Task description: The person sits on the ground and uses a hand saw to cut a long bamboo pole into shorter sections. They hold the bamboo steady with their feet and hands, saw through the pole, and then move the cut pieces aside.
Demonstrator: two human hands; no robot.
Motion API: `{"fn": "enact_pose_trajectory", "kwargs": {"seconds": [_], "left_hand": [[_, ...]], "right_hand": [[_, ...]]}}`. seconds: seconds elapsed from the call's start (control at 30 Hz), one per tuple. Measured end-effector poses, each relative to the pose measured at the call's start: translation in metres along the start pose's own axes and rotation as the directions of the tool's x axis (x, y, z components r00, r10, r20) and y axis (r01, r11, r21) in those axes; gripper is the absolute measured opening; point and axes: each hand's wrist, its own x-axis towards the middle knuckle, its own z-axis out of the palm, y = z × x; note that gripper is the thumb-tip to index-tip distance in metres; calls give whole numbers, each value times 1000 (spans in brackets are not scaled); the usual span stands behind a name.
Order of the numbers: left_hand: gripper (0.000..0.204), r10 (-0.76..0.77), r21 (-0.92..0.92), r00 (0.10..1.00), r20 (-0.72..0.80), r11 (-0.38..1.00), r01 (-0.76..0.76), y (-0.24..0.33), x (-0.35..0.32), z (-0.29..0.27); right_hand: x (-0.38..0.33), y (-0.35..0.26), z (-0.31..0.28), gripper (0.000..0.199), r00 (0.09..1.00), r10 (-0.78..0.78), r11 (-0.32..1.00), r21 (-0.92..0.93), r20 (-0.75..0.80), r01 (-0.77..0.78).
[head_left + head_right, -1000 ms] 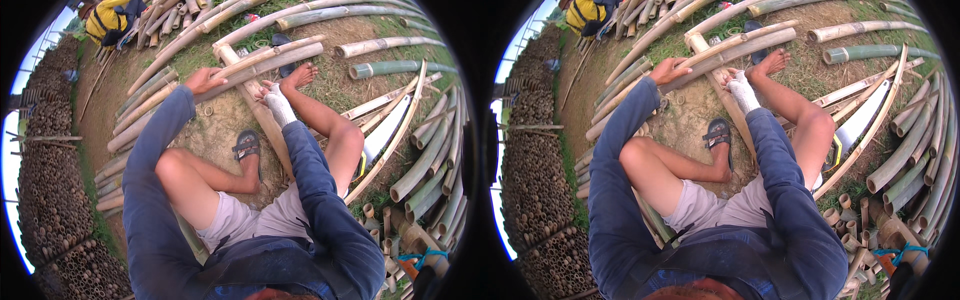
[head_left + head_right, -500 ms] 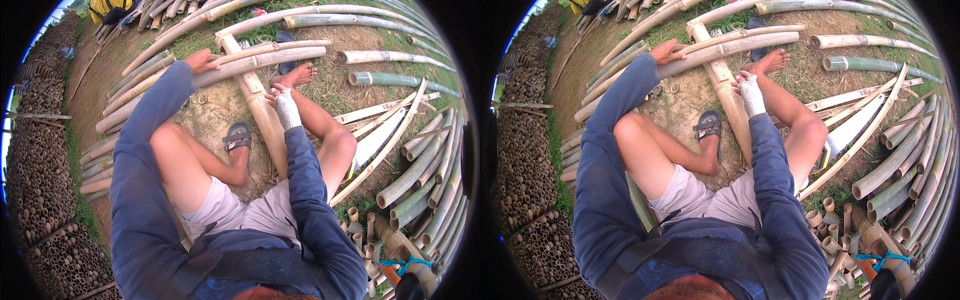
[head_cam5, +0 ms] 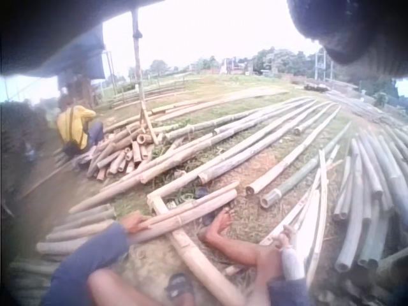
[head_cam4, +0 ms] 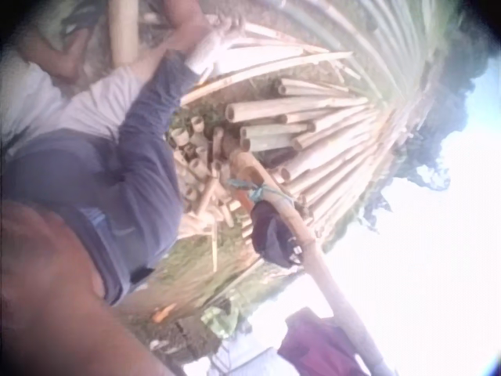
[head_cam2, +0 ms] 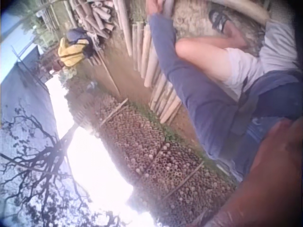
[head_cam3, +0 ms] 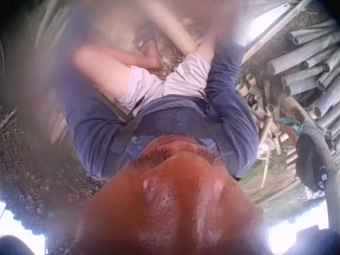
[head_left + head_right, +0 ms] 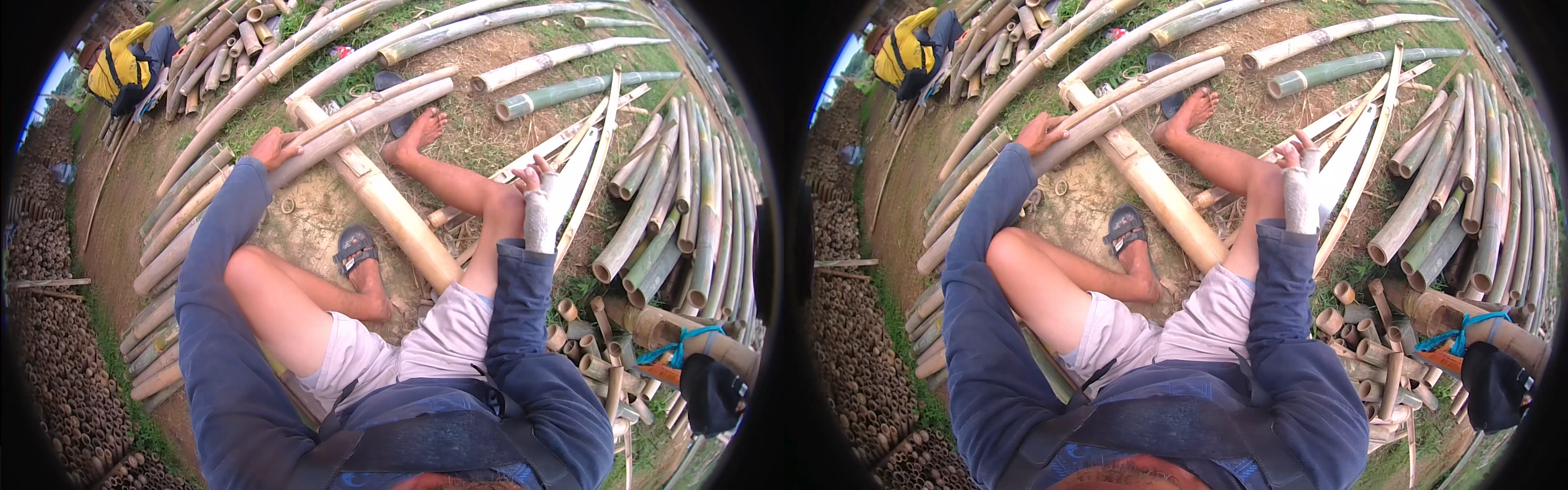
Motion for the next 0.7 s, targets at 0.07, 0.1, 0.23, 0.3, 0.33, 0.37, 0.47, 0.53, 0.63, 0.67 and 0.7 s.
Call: {"fn": "enact_pose_trajectory", "kwargs": {"seconds": [0.07, 0.1, 0.23, 0.3, 0.33, 0.37, 0.47, 0.53, 0.63, 0.67, 0.7], "left_hand": [[63, -17, -7, 1000, -12, 1000, 17, 0, 0, 1], [64, -27, -9, 999, -24, 1000, 27, 1, 0, 1], [61, -99, -13, 995, -19, 995, 99, 2, 0, 2], [59, -98, -10, 995, -24, 995, 98, 2, 1, 2], [59, -104, -22, 994, -29, 994, 104, 1, 3, 2], [59, -109, -32, 994, -28, 994, 109, 0, 4, 3], [59, -121, -80, 993, -7, 990, 120, -3, 7, 5], [60, -116, -80, 993, -5, 990, 116, -4, 8, 5], [60, -103, -58, 994, -34, 993, 101, -3, 5, 5], [59, -95, -60, 994, -44, 994, 92, -1, 3, 4], [59, -94, -53, 994, -48, 994, 92, 0, 0, 4]], "right_hand": [[-29, 14, -67, 48, 974, -1, 994, -110, -224, -24], [-50, 25, -95, 53, 954, 71, 951, -268, -290, -152], [-153, 74, -155, 39, 918, 209, 731, -570, -337, -375], [-195, 89, -154, 47, 964, 208, 621, -739, -166, -261], [-213, 93, -149, 47, 964, 238, 702, -665, -119, -255], [-223, 99, -140, 48, 919, 371, 670, -648, -130, -362], [-236, 106, -113, 48, 877, 460, 664, -603, -135, -441], [-234, 102, -98, 49, 867, 480, 688, -555, -137, -468], [-218, 78, -71, 50, 881, 461, 770, -445, -109, -458], [-206, 66, -56, 50, 892, 443, 814, -379, -86, -441], [-190, 51, -38, 50, 914, 402, 869, -294, -50, -398]]}}
